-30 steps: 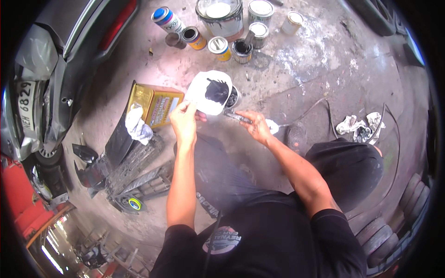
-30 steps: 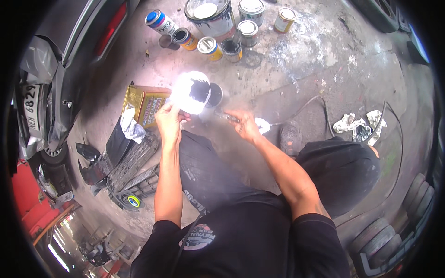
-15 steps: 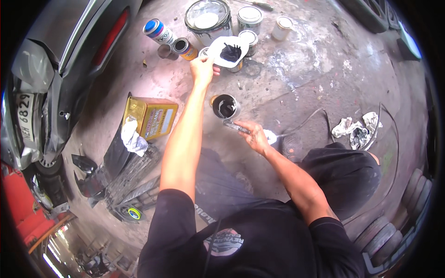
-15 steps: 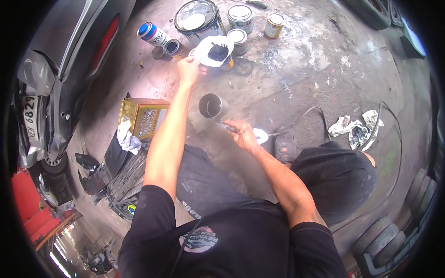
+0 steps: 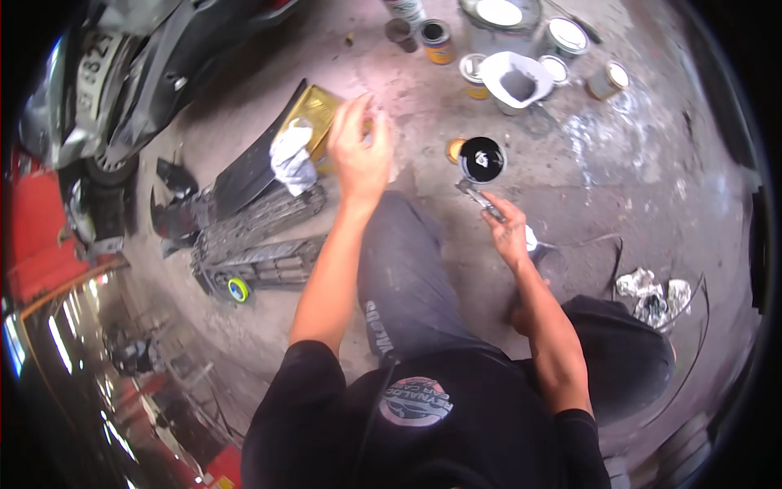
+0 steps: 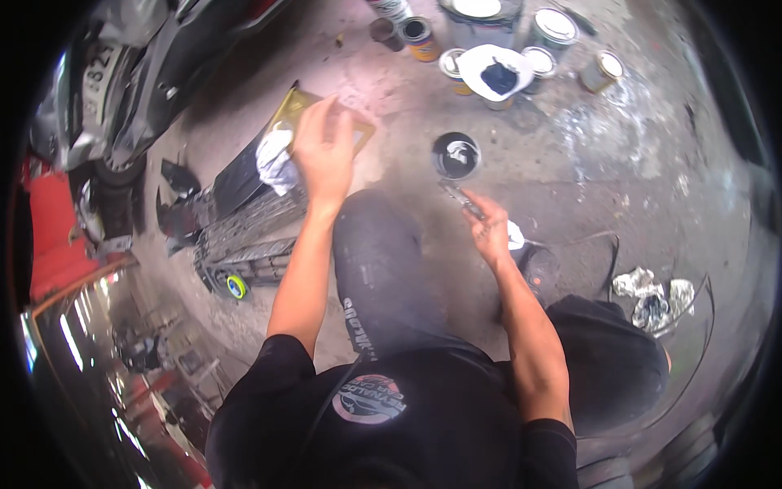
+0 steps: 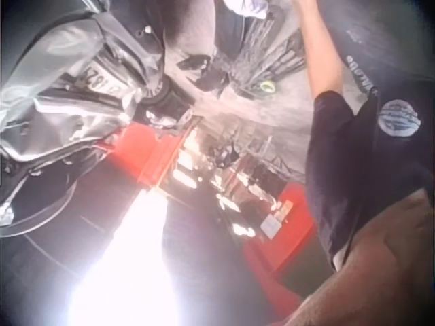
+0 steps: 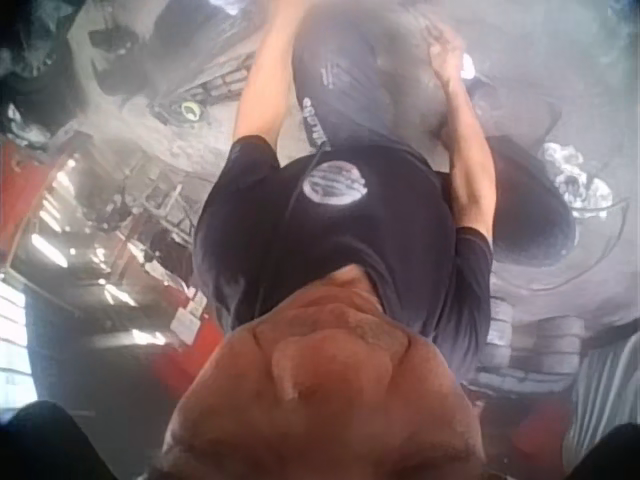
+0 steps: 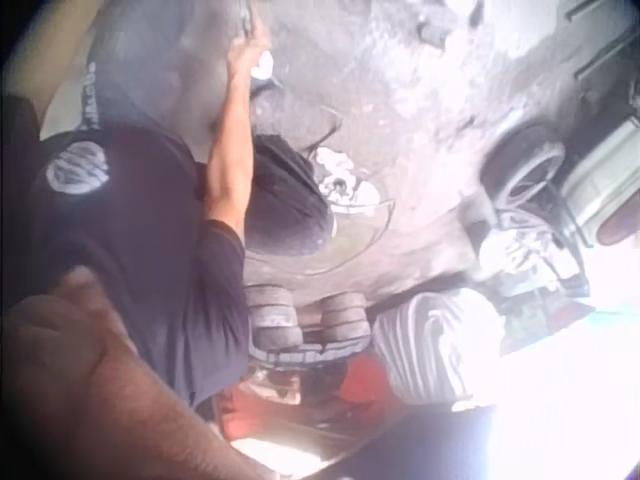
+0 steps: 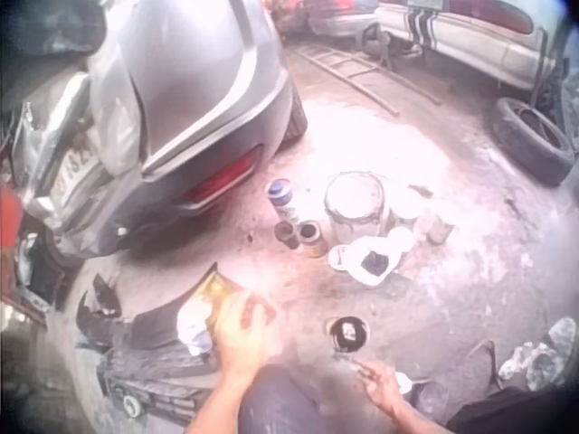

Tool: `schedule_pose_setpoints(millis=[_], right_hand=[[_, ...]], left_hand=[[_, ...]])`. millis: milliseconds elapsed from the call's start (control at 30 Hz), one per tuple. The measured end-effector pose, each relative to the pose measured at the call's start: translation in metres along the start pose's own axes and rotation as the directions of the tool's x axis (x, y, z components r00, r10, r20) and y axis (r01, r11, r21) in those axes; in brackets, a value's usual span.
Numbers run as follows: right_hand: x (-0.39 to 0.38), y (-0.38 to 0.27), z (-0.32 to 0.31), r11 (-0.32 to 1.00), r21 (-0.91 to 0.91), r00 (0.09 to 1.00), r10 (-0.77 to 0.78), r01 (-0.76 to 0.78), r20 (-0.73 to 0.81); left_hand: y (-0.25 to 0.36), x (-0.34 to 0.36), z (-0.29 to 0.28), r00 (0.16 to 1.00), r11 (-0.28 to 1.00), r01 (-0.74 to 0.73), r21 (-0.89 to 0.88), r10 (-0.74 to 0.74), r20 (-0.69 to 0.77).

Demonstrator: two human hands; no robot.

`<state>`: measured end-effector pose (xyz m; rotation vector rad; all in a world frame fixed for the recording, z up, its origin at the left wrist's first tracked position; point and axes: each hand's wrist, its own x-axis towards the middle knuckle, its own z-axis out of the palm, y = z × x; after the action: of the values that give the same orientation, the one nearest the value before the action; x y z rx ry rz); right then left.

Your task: The person prepares a spray gun by mixing black paint and a solvent in a cup, then filters the mixture. They proceed to spray paint a black car bumper that is mounted on a stand, applying the paint in even strokes across the surface.

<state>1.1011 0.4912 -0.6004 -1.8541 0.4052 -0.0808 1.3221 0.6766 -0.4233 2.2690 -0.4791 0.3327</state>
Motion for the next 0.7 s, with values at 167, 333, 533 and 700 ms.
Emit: schedule_pose_setpoints(millis=[167,333,533,700], right_hand=[[0.003,-0.002,0.005,0.999,0.051,1.0,0.016,-0.016,-0.007],[0.01,-0.021,0.001,1.0,0.031,1.0,0.002,-0.002,-0.014],[0.011,-0.024,-0.01,1.0,-0.026,0.994,-0.019,0.016,-0.112],[0.012,-0.034,-0.007,1.0,0.007,0.992,-0.021,0.022,-0.124]], left_hand=[[-0.088,-0.009,-0.091,0.995,0.878,0.029,0.477,0.02,-0.097],[-0.077,0.009,-0.072,1.0,0.964,-0.01,0.266,0.009,0.007],[0.012,0.088,0.092,0.918,0.936,-0.351,-0.003,0.345,0.196],[0.016,0.172,0.195,0.886,0.936,-0.327,0.133,0.254,0.388]])
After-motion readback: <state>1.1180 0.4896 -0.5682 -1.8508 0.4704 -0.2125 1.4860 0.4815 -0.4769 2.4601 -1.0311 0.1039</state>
